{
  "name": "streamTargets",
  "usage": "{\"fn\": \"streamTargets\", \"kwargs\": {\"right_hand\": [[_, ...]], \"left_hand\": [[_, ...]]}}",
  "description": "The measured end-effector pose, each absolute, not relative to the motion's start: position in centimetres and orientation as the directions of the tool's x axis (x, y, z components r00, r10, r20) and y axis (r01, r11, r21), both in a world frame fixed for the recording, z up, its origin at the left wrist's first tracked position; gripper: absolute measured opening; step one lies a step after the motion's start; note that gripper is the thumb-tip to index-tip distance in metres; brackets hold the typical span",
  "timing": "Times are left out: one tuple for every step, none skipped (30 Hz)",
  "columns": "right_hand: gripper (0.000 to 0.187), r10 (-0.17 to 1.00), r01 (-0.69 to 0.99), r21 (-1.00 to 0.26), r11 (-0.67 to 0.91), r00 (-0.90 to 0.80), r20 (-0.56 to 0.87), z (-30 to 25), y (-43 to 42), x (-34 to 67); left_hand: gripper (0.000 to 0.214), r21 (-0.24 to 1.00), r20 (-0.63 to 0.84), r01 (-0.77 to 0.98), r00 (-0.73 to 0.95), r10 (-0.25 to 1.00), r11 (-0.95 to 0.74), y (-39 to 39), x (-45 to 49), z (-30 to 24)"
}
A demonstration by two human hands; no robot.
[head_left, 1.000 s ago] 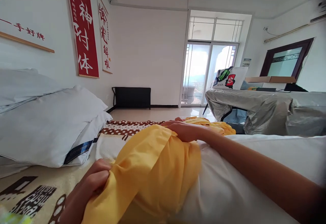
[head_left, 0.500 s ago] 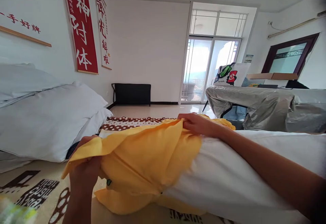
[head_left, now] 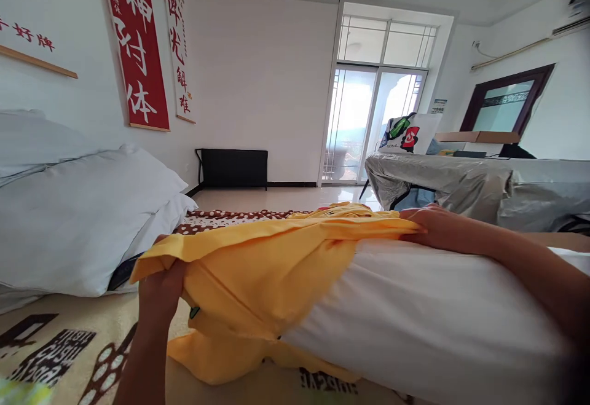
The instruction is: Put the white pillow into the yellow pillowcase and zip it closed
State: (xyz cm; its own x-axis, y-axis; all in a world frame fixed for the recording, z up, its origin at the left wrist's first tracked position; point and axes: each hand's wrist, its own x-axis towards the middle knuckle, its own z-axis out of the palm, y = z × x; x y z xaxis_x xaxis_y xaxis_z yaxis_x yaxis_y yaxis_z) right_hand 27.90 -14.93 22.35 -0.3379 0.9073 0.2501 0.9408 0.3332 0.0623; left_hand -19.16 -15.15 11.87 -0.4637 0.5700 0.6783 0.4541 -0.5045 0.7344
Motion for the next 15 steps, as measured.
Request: {"fn": "streamTargets", "kwargs": {"right_hand": [[0.027, 0.878, 0.941, 0.061, 0.334, -0.334, 0.343, 21.4, -15.8, 28.8], [0.031, 0.841, 0.947, 0.046, 0.318, -0.304, 0.447, 20.3, -16.7, 29.4], [0.034, 0.801, 0.957, 0.013, 0.29, -0.25, 0.544, 19.0, -17.6, 29.8], [0.034, 0.768, 0.966, -0.036, 0.257, -0.181, 0.615, 17.7, -18.6, 29.9], [0.033, 0.75, 0.969, -0.087, 0.232, -0.121, 0.651, 16.5, -19.4, 29.8], [0.029, 0.747, 0.969, -0.119, 0.218, -0.087, 0.66, 15.6, -20.1, 29.4], [0.026, 0.76, 0.971, -0.119, 0.209, -0.085, 0.645, 15.1, -20.6, 29.0], [0.024, 0.787, 0.978, -0.084, 0.192, -0.102, 0.609, 15.1, -20.9, 28.4], [0.024, 0.82, 0.986, -0.016, 0.166, -0.129, 0.557, 15.5, -21.1, 27.9], [0.023, 0.854, 0.988, 0.074, 0.135, -0.153, 0.497, 16.4, -21.1, 27.4], [0.022, 0.886, 0.98, 0.17, 0.1, -0.166, 0.433, 17.5, -21.0, 27.2], [0.021, 0.91, 0.963, 0.26, 0.068, -0.167, 0.379, 18.9, -20.7, 27.2], [0.021, 0.923, 0.942, 0.334, 0.031, -0.155, 0.351, 20.4, -20.4, 27.4], [0.023, 0.927, 0.923, 0.385, -0.016, -0.13, 0.352, 22.0, -20.1, 27.8], [0.029, 0.922, 0.907, 0.414, -0.072, -0.097, 0.374, 23.6, -19.7, 28.3]], "left_hand": [[0.015, 0.726, 0.684, 0.474, -0.418, 0.598, -0.499, -15.1, -18.7, 12.0], [0.017, 0.718, 0.684, 0.489, -0.365, 0.631, -0.496, -15.0, -18.2, 12.0], [0.018, 0.713, 0.68, 0.494, -0.315, 0.663, -0.497, -14.9, -17.6, 11.9], [0.02, 0.712, 0.675, 0.487, -0.281, 0.682, -0.505, -14.8, -17.0, 11.8], [0.021, 0.716, 0.672, 0.473, -0.27, 0.69, -0.513, -14.6, -16.5, 11.7], [0.021, 0.722, 0.672, 0.459, -0.283, 0.684, -0.518, -14.5, -16.0, 11.5], [0.02, 0.723, 0.676, 0.456, -0.307, 0.671, -0.519, -14.4, -15.5, 11.5], [0.019, 0.714, 0.684, 0.476, -0.319, 0.656, -0.514, -14.4, -15.2, 11.6], [0.017, 0.693, 0.699, 0.516, -0.313, 0.643, -0.503, -14.4, -15.0, 12.0], [0.015, 0.66, 0.719, 0.57, -0.292, 0.63, -0.49, -14.5, -14.9, 12.6], [0.014, 0.618, 0.74, 0.623, -0.253, 0.624, -0.48, -14.7, -14.9, 13.6], [0.012, 0.57, 0.762, 0.663, -0.204, 0.615, -0.486, -15.1, -15.1, 14.9], [0.01, 0.539, 0.791, 0.669, -0.192, 0.581, -0.512, -15.6, -15.3, 16.5], [0.011, 0.536, 0.802, 0.643, -0.187, 0.567, -0.547, -16.2, -15.6, 18.4], [0.016, 0.545, 0.819, 0.587, -0.22, 0.529, -0.599, -16.9, -15.9, 20.4]]}}
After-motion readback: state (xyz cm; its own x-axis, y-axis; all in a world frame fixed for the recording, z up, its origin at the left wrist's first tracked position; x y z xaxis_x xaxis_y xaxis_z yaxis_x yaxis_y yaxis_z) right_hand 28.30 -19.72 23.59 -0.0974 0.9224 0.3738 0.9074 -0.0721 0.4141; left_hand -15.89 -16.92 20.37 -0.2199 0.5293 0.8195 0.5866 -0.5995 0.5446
